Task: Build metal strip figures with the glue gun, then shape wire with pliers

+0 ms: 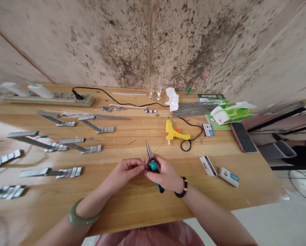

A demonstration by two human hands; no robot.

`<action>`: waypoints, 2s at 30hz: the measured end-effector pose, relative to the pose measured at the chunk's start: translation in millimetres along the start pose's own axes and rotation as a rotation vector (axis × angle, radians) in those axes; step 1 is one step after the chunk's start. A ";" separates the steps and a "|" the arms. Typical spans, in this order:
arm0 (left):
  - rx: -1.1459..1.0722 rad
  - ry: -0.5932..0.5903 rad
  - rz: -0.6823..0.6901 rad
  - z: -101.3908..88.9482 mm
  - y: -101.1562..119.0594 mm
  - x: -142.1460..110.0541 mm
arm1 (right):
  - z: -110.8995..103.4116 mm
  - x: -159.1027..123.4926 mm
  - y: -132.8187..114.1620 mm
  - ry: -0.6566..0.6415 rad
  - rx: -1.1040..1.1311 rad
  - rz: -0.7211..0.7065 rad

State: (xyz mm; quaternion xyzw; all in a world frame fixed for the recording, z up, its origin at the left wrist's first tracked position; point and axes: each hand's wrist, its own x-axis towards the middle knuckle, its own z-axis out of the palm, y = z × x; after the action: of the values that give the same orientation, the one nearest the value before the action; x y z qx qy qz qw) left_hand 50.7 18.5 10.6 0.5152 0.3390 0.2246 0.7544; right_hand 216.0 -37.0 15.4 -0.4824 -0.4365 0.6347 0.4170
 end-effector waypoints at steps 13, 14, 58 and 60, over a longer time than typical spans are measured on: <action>-0.024 -0.007 -0.018 0.0 0.4 -1.2 | -0.3 0.1 -4.1 -0.023 0.033 0.028; -0.016 -0.007 -0.013 -0.1 0.1 -1.1 | -0.4 0.0 -3.9 -0.022 0.026 0.025; -0.138 0.263 0.072 -14.9 2.3 4.1 | -2.8 3.4 -2.2 -0.004 0.053 0.071; -0.166 0.289 0.073 -17.8 1.5 5.8 | -4.0 4.5 -0.4 -0.006 0.087 0.062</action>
State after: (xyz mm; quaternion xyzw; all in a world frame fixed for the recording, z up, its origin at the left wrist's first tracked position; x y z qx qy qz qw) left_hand 41.4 34.2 6.2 0.4253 0.4052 0.3509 0.7292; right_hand 219.2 -32.1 14.0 -0.4751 -0.3948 0.6671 0.4164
